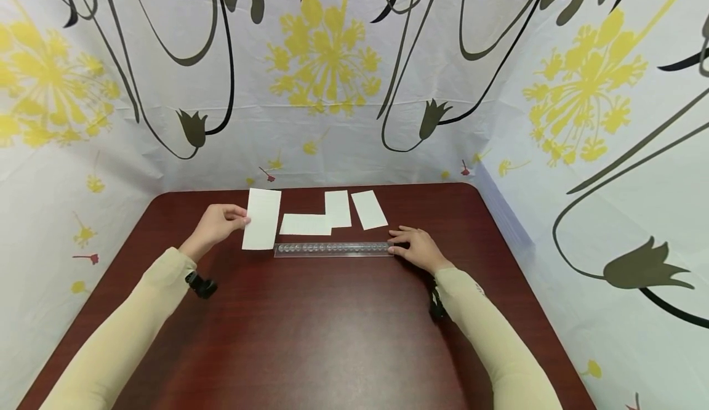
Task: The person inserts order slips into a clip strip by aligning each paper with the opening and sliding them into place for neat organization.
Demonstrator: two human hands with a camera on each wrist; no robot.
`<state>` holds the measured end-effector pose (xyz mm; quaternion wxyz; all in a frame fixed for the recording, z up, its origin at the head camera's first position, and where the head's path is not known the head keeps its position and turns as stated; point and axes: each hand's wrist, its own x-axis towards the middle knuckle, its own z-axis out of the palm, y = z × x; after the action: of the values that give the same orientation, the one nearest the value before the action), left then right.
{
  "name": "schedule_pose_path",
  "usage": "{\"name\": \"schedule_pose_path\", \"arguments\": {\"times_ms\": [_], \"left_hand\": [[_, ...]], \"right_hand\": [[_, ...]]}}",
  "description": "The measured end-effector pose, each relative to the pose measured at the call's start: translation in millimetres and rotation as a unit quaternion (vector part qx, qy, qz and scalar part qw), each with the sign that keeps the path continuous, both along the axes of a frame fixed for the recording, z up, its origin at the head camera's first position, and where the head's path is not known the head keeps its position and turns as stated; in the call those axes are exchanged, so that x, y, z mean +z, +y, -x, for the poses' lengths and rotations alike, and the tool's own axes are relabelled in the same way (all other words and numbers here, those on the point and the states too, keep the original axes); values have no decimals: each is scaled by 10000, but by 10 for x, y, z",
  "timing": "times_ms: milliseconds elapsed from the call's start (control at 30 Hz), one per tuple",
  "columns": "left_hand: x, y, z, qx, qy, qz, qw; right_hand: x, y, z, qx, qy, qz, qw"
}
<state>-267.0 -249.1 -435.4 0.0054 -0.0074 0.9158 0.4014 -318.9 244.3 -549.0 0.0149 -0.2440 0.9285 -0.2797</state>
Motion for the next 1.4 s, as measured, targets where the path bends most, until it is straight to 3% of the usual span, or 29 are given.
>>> {"name": "schedule_pose_path", "arguments": {"times_ms": [400, 800, 1400], "left_hand": [[-49, -144, -156, 43, -48, -136, 9999], [-180, -200, -299, -43, -311, -285, 9991], [-368, -221, -401, -157, -853, -521, 9949]], "right_hand": [[23, -2, -12, -1, -9, -39, 10000], [48, -28, -38, 39, 5, -14, 10000], [27, -24, -19, -12, -78, -5, 10000]]}}
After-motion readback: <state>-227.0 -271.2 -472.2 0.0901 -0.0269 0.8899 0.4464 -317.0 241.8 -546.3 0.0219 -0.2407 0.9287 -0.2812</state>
